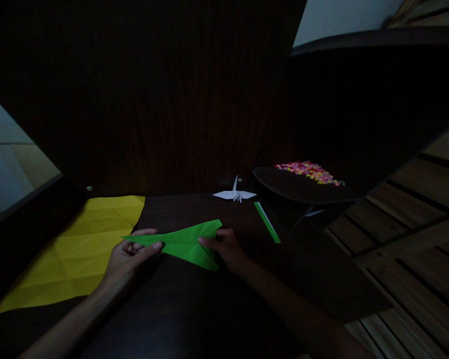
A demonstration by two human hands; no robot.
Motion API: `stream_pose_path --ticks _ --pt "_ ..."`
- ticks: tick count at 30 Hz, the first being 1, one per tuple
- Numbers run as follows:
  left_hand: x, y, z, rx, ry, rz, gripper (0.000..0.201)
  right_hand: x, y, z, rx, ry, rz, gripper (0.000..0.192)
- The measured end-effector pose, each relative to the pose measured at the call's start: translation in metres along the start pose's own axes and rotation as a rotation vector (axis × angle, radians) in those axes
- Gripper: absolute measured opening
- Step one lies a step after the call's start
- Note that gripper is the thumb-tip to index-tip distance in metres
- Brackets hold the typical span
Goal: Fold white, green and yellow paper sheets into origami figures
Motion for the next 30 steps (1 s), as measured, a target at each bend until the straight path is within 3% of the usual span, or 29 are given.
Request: stream_pose_path --ticks 5,9,15,24,30 --pt "-0.001 -0.006 -0.003 0.039 -0.058 0.033 0.035 0.002 0.002 -0.003 0.051 -0.029 0.027 0.025" --pt "0.0 -0.012 -0.005 0.087 -0.079 0.066 0.033 0.003 0.005 -0.001 0.101 0.04 0.021 0.026" --pt "0.001 -0.015 -0.008 0.079 -0.13 0.092 0.022 0.003 0.008 -0.005 0.036 0.006 -0.015 0.027" --pt "0.003 -0.02 -0.011 0.011 -0.159 0.093 0.021 0.007 0.009 -0.01 -0.027 0.029 -0.019 0.039" --pt "0.005 -0.012 -0.016 0.058 -0.189 0.113 0.025 0.007 0.007 -0.008 -0.032 0.057 0.022 0.044"
Point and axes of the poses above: each hand's wrist, its own x-axis away from the middle knuckle, its own z-axis out of the back of the hand, y = z × x, the point moved 6 cm from there along -x, towards the middle knuckle, and after that the axes turned 10 degrees about -x, right-handed, at the moved point
